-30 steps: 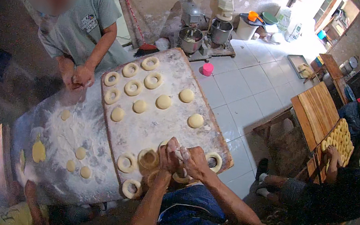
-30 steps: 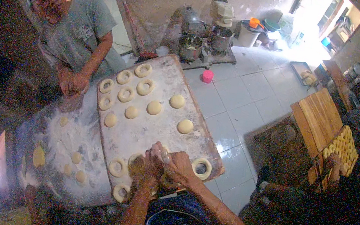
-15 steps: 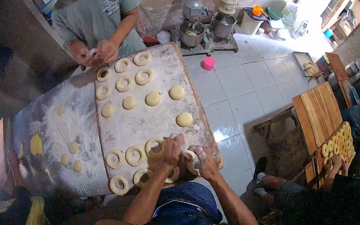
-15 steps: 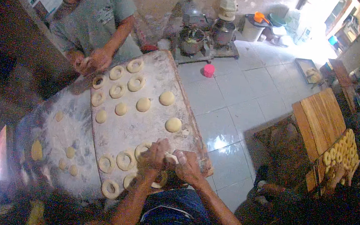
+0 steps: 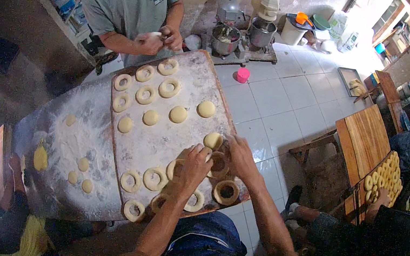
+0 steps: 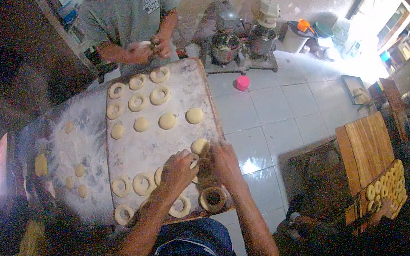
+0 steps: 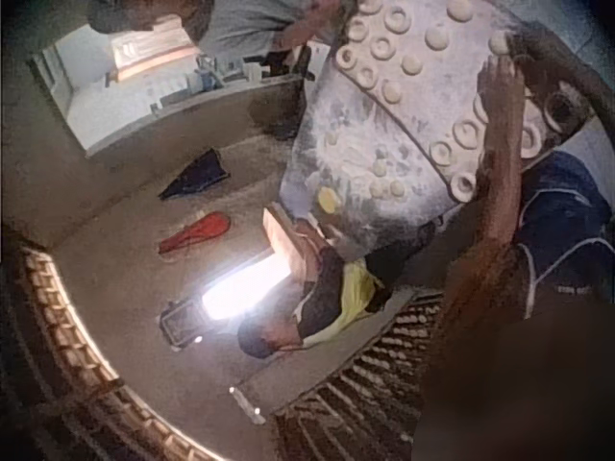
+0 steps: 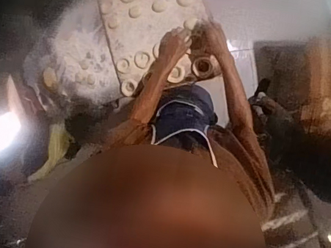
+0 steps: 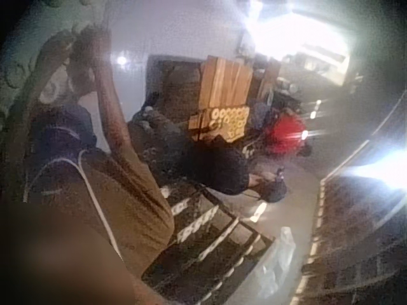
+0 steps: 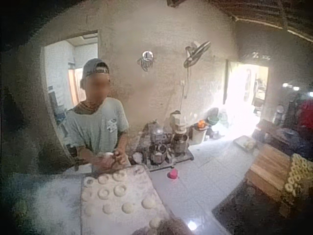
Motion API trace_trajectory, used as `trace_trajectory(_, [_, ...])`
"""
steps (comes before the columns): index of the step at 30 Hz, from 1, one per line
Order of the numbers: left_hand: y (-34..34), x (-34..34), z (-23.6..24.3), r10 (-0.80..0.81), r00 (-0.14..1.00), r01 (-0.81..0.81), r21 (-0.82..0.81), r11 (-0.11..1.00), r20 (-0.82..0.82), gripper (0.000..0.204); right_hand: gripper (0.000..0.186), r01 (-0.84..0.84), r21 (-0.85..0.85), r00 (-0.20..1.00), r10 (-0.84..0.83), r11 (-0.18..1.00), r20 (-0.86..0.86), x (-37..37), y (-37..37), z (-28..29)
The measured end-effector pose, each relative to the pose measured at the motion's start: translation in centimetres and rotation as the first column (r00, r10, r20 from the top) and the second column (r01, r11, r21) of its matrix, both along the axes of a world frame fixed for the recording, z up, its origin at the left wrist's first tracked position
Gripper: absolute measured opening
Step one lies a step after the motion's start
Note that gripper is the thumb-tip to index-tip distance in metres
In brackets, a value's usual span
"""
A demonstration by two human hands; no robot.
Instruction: The person shapes dough balls into ring shapes by hand and places them onto a wooden tray. They then lift the tray and place it onto a multi-tiered wooden rack. The person continues shaping additional dough rings and arranging them on the tray.
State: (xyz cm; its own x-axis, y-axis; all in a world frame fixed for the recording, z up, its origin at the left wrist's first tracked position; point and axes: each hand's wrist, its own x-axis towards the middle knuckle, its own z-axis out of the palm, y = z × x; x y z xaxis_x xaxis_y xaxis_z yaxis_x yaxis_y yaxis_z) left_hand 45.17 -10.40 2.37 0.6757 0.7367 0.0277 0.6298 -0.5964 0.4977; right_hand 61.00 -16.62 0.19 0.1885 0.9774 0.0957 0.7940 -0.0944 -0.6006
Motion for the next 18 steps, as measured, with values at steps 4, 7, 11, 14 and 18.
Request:
trace_trajectory(4, [-0.3, -0.7, -1.5, 0.059, 0.988, -0.061, 0.011, 0.998, 0.146, 0.029, 0.05, -0.295, 0.142, 0.913, 0.235, 0.945, 0.333, 1.1, 4.9, -6.9])
trace_trajectory(7, [-0.3, -4.6, -0.2, 0.174, 0.949, -0.185, 0.014, 0.983, 0.261, 0.028, 0.046, -0.319, -0.188, 0.891, 0.361, 0.929, 0.276, 0.3, 6.8, -4.6])
trace_trajectory(11, [-1.1, -12.2, 7.2, 0.403, 0.913, -0.407, 0.171, 0.897, 0.06, 0.019, 0.042, -0.364, -0.217, 0.882, 0.41, 0.906, 0.232, 0.8, 7.3, -2.0])
trace_trajectory(14, [-1.3, -22.1, 1.9, 0.56, 0.804, -0.587, 0.119, 0.801, 0.201, 0.016, 0.037, -0.2, -0.297, 0.962, 0.245, 0.934, 0.123, -1.0, 7.6, -0.1])
trace_trajectory(18, [-3.4, -34.5, -3.9, 0.747, 0.575, -0.801, 0.045, 0.596, 0.334, 0.015, 0.03, -0.325, -0.061, 0.877, 0.277, 0.944, -0.392, -9.5, 9.0, 3.0])
